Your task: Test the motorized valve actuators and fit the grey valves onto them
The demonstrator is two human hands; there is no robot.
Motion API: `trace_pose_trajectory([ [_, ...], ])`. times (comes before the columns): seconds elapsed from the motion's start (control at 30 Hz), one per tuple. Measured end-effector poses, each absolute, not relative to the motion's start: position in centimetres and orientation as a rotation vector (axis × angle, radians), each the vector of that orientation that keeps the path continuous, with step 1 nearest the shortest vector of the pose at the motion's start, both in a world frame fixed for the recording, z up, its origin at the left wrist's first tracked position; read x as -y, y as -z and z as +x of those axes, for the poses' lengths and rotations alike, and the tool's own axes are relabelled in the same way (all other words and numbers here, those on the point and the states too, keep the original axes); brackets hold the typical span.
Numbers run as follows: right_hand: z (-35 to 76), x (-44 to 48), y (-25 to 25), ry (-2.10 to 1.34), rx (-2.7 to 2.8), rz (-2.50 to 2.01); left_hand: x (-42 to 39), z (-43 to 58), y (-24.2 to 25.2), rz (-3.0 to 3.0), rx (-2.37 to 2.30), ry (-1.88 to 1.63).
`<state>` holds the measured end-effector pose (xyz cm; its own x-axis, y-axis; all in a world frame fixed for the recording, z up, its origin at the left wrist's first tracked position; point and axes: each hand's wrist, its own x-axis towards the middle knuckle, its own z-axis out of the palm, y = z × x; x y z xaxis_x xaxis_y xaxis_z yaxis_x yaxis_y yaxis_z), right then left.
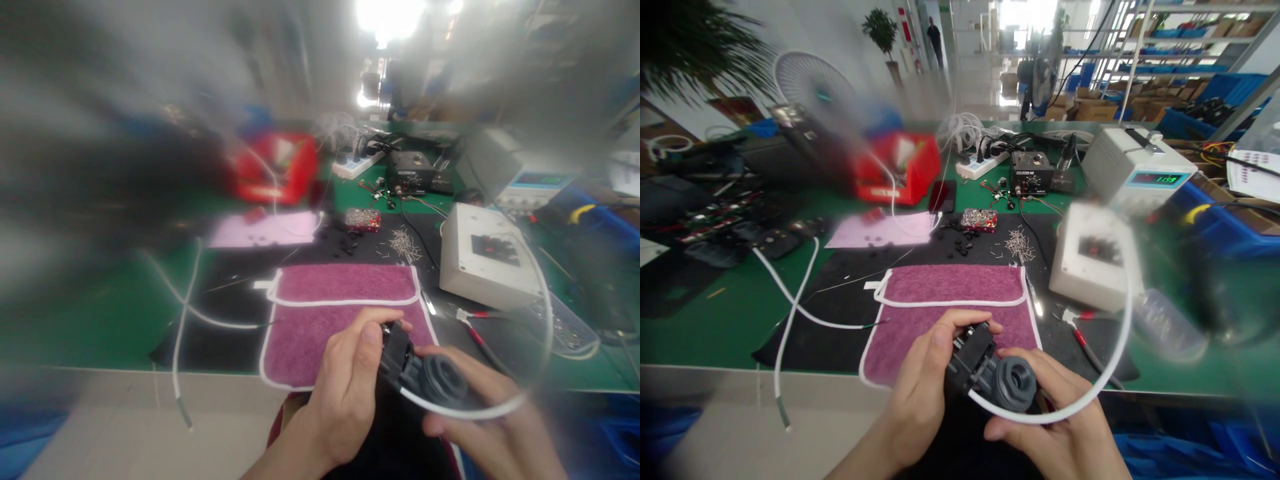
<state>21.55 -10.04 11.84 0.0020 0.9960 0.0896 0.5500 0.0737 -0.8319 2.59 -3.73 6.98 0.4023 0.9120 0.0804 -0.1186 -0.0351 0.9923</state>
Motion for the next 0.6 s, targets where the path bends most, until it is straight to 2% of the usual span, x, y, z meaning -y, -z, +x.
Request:
trace_pose_trajectory([
  [0.2,22.3,9.6,-11.3,-0.905,1.520,-1.614,2.9,2.6,-7.4,1.346,-0.883,-0.835],
  [0.4,21.0,9.6,-10.3,-1.266,0.948,-1.542,3.7,1.9,-6.8,1.423,-0.891,-0.868],
  [0.6,19.6,9.5,-10.3,-1.363,0.670,-1.386,5.1,1.7,-5.3,1.637,-0.961,-0.864],
])
